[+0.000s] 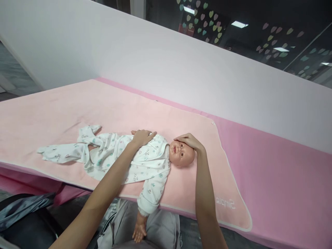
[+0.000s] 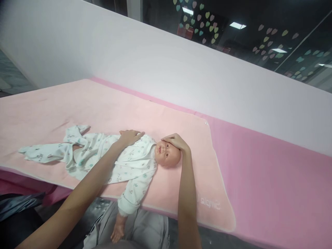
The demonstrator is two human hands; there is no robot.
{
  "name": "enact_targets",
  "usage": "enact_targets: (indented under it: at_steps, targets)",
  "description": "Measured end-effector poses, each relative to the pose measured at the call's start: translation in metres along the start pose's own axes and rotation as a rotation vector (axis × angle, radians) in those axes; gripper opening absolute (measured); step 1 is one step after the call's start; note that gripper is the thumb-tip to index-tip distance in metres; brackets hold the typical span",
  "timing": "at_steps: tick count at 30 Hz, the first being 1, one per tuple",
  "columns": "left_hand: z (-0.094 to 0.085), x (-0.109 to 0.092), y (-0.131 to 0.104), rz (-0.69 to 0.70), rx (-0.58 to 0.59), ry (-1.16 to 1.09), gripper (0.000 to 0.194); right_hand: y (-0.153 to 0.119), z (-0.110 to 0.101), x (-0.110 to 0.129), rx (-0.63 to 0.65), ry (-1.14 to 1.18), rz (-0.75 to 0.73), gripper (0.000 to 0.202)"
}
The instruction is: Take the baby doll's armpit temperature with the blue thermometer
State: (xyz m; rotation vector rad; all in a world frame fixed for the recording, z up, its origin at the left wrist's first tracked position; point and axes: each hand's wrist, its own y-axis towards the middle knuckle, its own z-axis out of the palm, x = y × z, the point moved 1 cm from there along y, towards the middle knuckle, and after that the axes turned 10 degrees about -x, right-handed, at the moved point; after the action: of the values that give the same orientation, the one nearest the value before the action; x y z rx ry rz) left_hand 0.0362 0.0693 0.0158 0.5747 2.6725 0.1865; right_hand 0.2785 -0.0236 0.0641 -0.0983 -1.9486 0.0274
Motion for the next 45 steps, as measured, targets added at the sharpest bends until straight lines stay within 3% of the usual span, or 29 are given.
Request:
enact_targets:
  at_steps: [4, 9, 16, 20, 26, 31, 33, 36, 38, 42, 45]
  targets:
    - [0.000, 0.000, 0.000, -0.007, 0.003, 0.014, 0.065, -0.001, -0.001, 0.000, -0.139, 0.053, -0.059, 0.026]
    - [0.003, 0.002, 0.003, -0.023, 0.018, 0.012, 0.067, -0.004, 0.000, 0.000, 0.023, -0.038, 0.045, 0.026]
    - [0.006, 0.004, 0.004, -0.016, 0.021, 0.014, 0.069, -0.002, 0.001, 0.002, -0.101, 0.038, 0.054, 0.022]
    - [0.006, 0.005, 0.004, -0.009, 0.016, 0.029, 0.069, -0.001, 0.000, 0.000, -0.062, 0.006, 0.048, 0.021]
    - [0.005, 0.004, 0.003, 0.010, 0.028, 0.044, 0.070, 0.010, -0.007, -0.006, -0.402, 0.214, -0.109, 0.021]
    - [0.004, 0.003, 0.003, -0.003, 0.029, 0.032, 0.069, 0.014, -0.007, -0.004, -0.551, 0.330, -0.221, 0.020]
    - [0.003, 0.004, 0.004, -0.009, 0.040, 0.024, 0.069, 0.010, -0.004, 0.001, -0.422, 0.233, -0.205, 0.020]
    - [0.003, 0.006, 0.005, -0.022, 0.098, -0.002, 0.071, 0.000, 0.002, 0.007, -0.048, 0.022, -0.084, 0.023]
    - [0.003, 0.007, 0.006, -0.028, 0.121, -0.013, 0.072, -0.003, 0.004, 0.008, 0.065, -0.040, -0.030, 0.026]
    - [0.003, 0.006, 0.006, -0.040, 0.115, 0.003, 0.072, -0.001, 0.004, 0.006, 0.048, -0.024, -0.008, 0.027]
    - [0.004, 0.005, 0.005, -0.036, 0.092, 0.009, 0.071, 0.002, 0.003, 0.003, -0.098, 0.070, -0.040, 0.028]
